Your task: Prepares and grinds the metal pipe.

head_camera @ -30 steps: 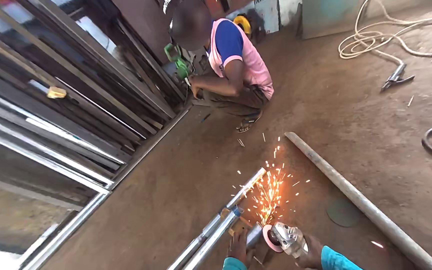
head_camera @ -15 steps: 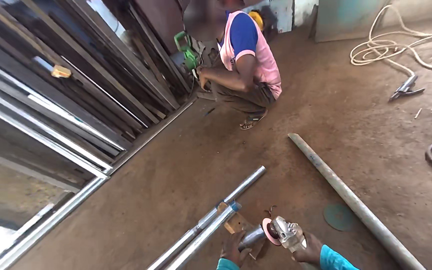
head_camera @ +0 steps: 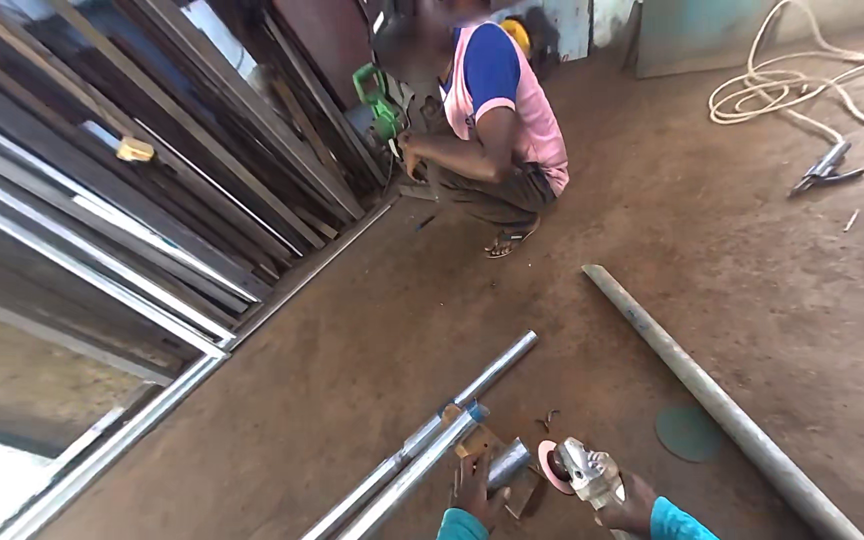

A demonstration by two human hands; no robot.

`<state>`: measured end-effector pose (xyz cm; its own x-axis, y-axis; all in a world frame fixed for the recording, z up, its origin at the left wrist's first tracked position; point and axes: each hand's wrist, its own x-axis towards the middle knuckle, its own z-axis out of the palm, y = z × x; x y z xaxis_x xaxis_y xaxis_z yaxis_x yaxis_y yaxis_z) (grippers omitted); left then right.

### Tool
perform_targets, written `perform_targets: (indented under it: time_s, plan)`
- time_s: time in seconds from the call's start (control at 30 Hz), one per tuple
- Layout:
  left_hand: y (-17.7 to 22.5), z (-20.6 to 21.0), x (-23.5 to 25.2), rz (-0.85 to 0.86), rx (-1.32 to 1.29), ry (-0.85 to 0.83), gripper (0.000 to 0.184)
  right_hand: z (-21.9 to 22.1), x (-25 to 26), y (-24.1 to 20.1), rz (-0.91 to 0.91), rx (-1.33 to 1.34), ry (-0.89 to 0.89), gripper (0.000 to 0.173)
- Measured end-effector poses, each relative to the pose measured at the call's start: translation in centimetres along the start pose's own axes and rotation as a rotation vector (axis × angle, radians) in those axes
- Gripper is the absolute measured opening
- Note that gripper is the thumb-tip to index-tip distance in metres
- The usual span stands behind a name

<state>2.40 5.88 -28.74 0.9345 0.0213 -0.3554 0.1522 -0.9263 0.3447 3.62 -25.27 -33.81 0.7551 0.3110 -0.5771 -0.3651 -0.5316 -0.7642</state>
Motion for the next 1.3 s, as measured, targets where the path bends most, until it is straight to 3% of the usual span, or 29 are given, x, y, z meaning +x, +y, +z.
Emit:
perform_targets:
  time_s: [0.03, 0.23, 0.57, 0.63, 0.73, 0.9, 1.13, 1.3]
  plan:
    - [0.1, 0.3, 0.0, -0.017, 0.025, 0.025, 0.083, -0.1, -0.2, -0.6, -0.021, 0.002, -0.005, 0.086]
    - [-0.1, 0.6, -0.5, 0.045, -0.068, 0.010, 0.064, -0.3, -1.2, -3.2, -0.060, 0.087, -0.044, 0.085]
    - [0.4, -2.4, 1.3, 0.026, -0.059, -0.221, 0.066, 0.3, 0.6, 1.2, 0.036, 0.036, -0.013, 0.086]
    - [0.4, -1.9, 1.2, 0.035, -0.010, -0.166, 0.069, 0.2, 0.6, 1.1, 0.048, 0.056, 0.005, 0.087]
    - [0.7, -1.0, 0.9, -0.041, 0.082, -0.078, 0.087, -0.4, -0.1, -0.4, 0.038, 0.074, 0.011, 0.085]
    - [-0.3, 0.3, 1.0, 0.050, -0.076, 0.004, 0.071, -0.5, -0.4, -2.5, -0.020, 0.072, -0.005, 0.088]
    - [-0.8, -1.9, 2.2, 0.035, -0.056, -0.192, 0.070, -0.1, -0.3, -0.6, 0.025, 0.074, -0.024, 0.084]
    - [-0.9, -1.8, 2.5, 0.049, -0.033, -0.157, 0.068, 0.1, 0.2, 0.1, 0.051, 0.075, 0.013, 0.084]
